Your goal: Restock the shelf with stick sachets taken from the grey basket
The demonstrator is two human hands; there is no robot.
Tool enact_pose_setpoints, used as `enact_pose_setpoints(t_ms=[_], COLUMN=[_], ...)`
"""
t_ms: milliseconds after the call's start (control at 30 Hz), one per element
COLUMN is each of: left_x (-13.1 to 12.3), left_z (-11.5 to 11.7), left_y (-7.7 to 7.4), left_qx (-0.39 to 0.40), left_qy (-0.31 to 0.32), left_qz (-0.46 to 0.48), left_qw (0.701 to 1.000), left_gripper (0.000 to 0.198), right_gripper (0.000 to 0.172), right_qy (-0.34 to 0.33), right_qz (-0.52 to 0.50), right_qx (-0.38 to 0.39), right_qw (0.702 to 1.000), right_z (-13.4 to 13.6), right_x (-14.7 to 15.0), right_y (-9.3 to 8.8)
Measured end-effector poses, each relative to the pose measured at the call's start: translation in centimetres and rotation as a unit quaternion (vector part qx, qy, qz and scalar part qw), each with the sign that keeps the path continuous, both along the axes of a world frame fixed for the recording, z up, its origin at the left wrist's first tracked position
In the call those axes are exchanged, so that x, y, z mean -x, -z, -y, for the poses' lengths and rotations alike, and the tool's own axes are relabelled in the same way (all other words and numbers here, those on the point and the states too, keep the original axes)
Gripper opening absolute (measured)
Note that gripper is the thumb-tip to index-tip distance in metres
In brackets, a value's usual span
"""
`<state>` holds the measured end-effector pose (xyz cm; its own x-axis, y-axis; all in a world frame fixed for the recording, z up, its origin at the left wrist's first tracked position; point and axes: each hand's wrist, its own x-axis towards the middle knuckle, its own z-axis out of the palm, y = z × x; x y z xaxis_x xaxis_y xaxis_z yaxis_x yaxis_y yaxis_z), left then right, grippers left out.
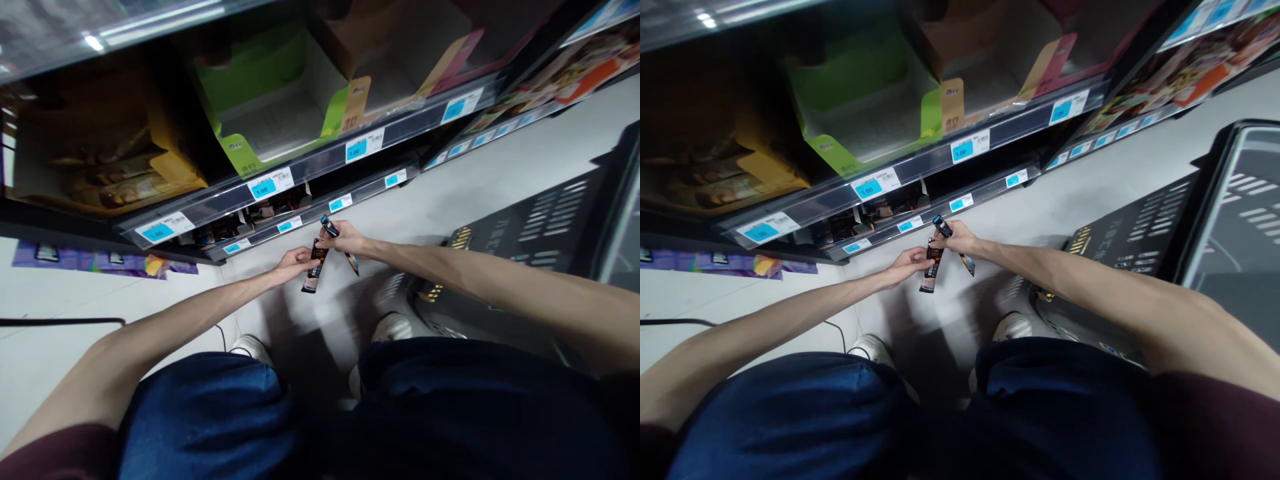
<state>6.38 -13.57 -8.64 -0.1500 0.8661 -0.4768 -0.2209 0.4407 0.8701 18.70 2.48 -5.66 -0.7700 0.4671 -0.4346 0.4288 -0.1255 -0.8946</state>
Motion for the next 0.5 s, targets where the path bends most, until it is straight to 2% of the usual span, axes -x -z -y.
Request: enact_pose_setpoints(t_ms=[133, 267, 500], left_x=[0.5, 0.5, 0.7], left_z=[0.2, 0.4, 0.4], left_y=[0.9, 1.6, 0.9], left_qx=[0.019, 0.029, 0.043], left_qy=[0.048, 0.052, 0.051], left_qz=[0.060, 0.117, 0.095], left_qw=[0.997, 0.991, 0.993], left_gripper=[0.060, 0.063, 0.063], right_gripper=[0.036, 0.026, 0.025], right_qy=[0.062, 0.108, 0.152], right_qz=[-0.004, -0.013, -0.017], right_qx=[-0.016, -0.047, -0.086], right_qw=[0.998, 0.993, 0.985], right_z=[-0.7, -2.0, -3.6], right_x=[0.5, 1.0, 1.0], right_y=[-0.3, -0.6, -0.3])
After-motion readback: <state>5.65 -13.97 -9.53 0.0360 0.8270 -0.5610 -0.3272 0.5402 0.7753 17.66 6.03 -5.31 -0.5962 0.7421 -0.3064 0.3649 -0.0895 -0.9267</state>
